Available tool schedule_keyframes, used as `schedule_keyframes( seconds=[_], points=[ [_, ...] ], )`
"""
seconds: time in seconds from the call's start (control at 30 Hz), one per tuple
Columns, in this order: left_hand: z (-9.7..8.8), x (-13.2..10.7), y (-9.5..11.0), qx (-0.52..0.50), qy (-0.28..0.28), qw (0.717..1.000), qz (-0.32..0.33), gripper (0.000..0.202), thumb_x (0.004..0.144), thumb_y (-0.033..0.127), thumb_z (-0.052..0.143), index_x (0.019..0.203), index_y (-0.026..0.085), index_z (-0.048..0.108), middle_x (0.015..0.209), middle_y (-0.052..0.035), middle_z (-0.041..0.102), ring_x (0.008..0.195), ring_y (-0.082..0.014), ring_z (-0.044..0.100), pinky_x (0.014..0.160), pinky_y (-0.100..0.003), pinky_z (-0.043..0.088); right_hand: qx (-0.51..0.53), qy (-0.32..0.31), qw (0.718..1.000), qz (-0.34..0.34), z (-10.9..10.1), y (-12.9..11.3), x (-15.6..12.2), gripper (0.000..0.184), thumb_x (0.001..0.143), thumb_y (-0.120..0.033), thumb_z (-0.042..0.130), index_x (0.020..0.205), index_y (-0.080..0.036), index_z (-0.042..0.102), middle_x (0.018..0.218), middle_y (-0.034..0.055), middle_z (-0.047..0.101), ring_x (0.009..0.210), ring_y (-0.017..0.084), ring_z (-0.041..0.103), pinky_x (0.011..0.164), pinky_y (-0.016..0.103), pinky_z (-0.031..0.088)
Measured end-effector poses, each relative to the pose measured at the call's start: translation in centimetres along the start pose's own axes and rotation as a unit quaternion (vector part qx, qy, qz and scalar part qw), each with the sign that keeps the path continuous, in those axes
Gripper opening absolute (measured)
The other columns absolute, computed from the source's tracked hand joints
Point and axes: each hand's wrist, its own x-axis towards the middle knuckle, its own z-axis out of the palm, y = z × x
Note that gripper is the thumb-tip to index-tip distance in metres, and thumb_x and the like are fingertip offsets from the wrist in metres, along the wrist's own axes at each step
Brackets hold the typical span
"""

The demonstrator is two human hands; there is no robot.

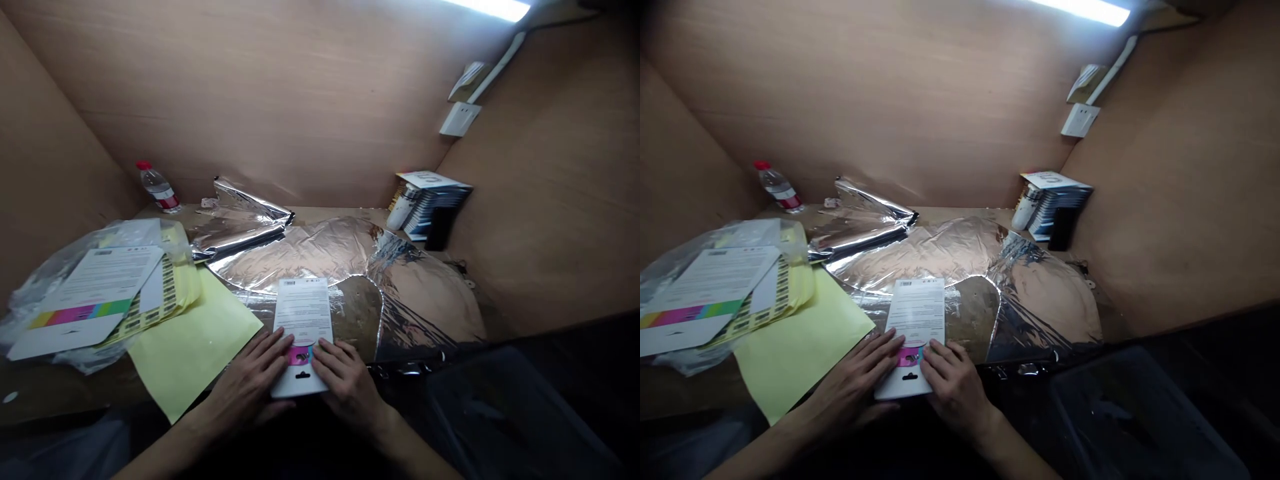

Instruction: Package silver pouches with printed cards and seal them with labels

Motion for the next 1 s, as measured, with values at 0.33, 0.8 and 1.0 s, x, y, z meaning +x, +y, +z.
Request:
schedule_keyframes(
  seconds=[0.33, 0.8, 1.0],
  points=[
    [-0.1, 2.8, 1.7, -0.016, 0.092, 0.980, -0.174, 0.037, 0.100, 0.043, 0.053, 0.076, 0.022, 0.072, 0.134, -0.0119, 0.067, 0.119, -0.0342, 0.062, 0.103, -0.056, 0.054, 0.055, 0.083, 0.953, 0.288, -0.1, -2.1, 3.6, 0.003, 0.097, -0.022, 0.066, 0.095, -0.019, 0.064, 0.091, 0.0045, 0.064, 0.090, 0.024, 0.055, 0.090, 0.041, 0.037],
    [0.7, 3.4, 0.3, 0.020, 0.115, 0.979, -0.164, 0.036, 0.103, 0.042, 0.047, 0.084, 0.020, 0.068, 0.133, -0.0154, 0.061, 0.108, -0.0293, 0.069, 0.098, -0.046, 0.059, -0.040, 0.046, 0.939, 0.340, 0.9, -1.6, 4.9, 0.012, 0.104, -0.024, 0.057, 0.092, -0.020, 0.058, 0.084, 0.0038, 0.066, 0.083, 0.023, 0.057, 0.083, 0.036, 0.030],
    [0.0, 2.9, 0.8, -0.013, 0.095, 0.984, -0.150, 0.038, 0.102, 0.040, 0.050, 0.073, 0.020, 0.063, 0.137, -0.0136, 0.059, 0.106, -0.0256, 0.069, 0.095, -0.040, 0.060, -0.035, 0.037, 0.944, 0.325, 0.8, -2.0, 4.8, 0.012, 0.103, -0.019, 0.055, 0.092, -0.021, 0.057, 0.084, 0.0024, 0.065, 0.082, 0.023, 0.057, 0.085, 0.036, 0.030]
  ],
)
